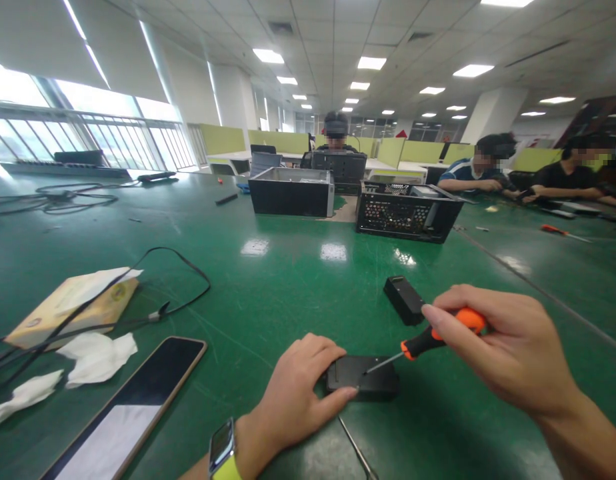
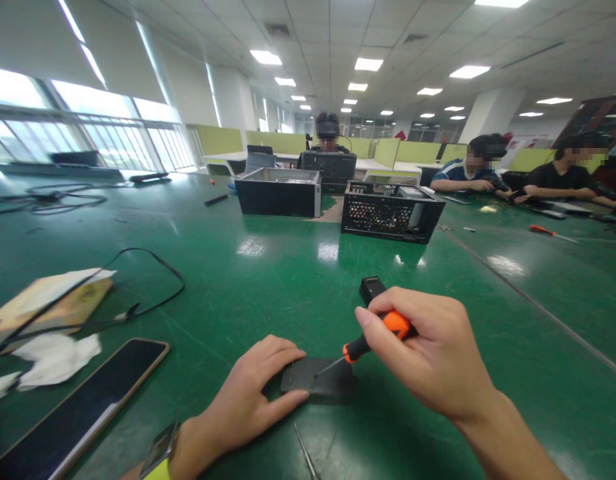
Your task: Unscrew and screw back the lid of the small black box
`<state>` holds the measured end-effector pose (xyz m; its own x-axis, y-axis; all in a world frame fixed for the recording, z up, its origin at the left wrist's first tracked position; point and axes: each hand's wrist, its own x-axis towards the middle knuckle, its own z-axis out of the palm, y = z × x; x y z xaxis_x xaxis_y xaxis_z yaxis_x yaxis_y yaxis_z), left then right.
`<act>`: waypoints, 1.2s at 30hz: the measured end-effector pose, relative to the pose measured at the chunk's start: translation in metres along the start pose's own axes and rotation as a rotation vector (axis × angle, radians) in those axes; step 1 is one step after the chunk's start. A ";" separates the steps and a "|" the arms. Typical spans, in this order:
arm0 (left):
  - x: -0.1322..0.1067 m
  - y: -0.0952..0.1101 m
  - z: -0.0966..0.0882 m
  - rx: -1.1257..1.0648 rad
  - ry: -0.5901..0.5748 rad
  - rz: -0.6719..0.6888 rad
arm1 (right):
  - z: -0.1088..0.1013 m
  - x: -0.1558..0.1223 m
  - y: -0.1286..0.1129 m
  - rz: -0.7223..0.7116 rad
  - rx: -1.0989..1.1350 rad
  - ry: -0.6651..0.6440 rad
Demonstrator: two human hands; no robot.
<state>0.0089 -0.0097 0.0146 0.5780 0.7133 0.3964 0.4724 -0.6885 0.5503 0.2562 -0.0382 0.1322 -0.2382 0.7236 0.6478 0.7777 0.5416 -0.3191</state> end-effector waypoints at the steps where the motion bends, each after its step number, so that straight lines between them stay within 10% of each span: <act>1: 0.000 0.000 0.000 0.000 -0.004 0.000 | 0.002 0.000 -0.002 0.003 0.021 -0.016; 36: 0.000 -0.002 0.001 0.001 -0.019 -0.004 | 0.010 0.001 -0.005 -0.082 0.093 -0.085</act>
<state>0.0086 -0.0084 0.0132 0.5886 0.7134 0.3804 0.4754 -0.6859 0.5509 0.2463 -0.0362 0.1277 -0.3500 0.7068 0.6148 0.6971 0.6349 -0.3330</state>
